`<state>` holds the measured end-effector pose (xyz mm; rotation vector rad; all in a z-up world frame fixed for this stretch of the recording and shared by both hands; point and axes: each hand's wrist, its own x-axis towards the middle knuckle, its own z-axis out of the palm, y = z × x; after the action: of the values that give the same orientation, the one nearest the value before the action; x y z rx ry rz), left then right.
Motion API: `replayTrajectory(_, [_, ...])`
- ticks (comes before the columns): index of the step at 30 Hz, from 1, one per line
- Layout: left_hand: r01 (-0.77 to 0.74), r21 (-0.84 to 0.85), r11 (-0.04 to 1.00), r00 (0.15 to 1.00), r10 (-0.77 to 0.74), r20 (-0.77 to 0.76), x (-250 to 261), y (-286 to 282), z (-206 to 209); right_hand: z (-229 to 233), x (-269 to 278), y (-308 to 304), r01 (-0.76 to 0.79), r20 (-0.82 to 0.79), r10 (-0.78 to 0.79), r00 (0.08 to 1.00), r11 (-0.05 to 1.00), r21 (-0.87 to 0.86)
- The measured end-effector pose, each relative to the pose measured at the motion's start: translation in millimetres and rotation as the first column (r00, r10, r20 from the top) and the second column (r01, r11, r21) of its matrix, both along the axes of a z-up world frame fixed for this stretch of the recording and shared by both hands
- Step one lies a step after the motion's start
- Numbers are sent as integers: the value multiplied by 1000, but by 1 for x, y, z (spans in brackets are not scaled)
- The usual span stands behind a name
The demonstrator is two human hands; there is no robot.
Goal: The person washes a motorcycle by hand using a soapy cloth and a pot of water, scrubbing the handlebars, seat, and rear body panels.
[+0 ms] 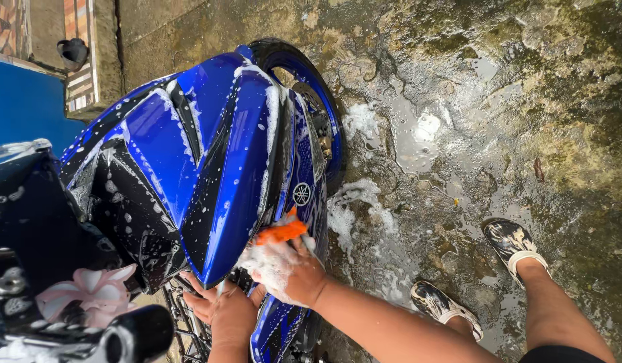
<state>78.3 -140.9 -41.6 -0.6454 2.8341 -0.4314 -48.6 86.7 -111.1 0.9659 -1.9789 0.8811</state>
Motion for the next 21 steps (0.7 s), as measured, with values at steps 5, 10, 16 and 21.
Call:
replayTrajectory(5, [-64,-4,998,995,64,81,-5,3,2,-3,-35,6,44,4,-44,999,999,4])
replayTrajectory(10, [78,34,996,994,-75,-82,6,-5,-7,24,23,-7,-134,84,132,988,991,15])
replayTrajectory(16, [159,-404,901,967,-58,250,12,-10,-19,26,65,-2,-209,-85,225,971,964,167])
replayTrajectory(21, [-36,-92,995,995,45,93,1,28,15,-12,39,-13,-152,361,561,744,669,-727])
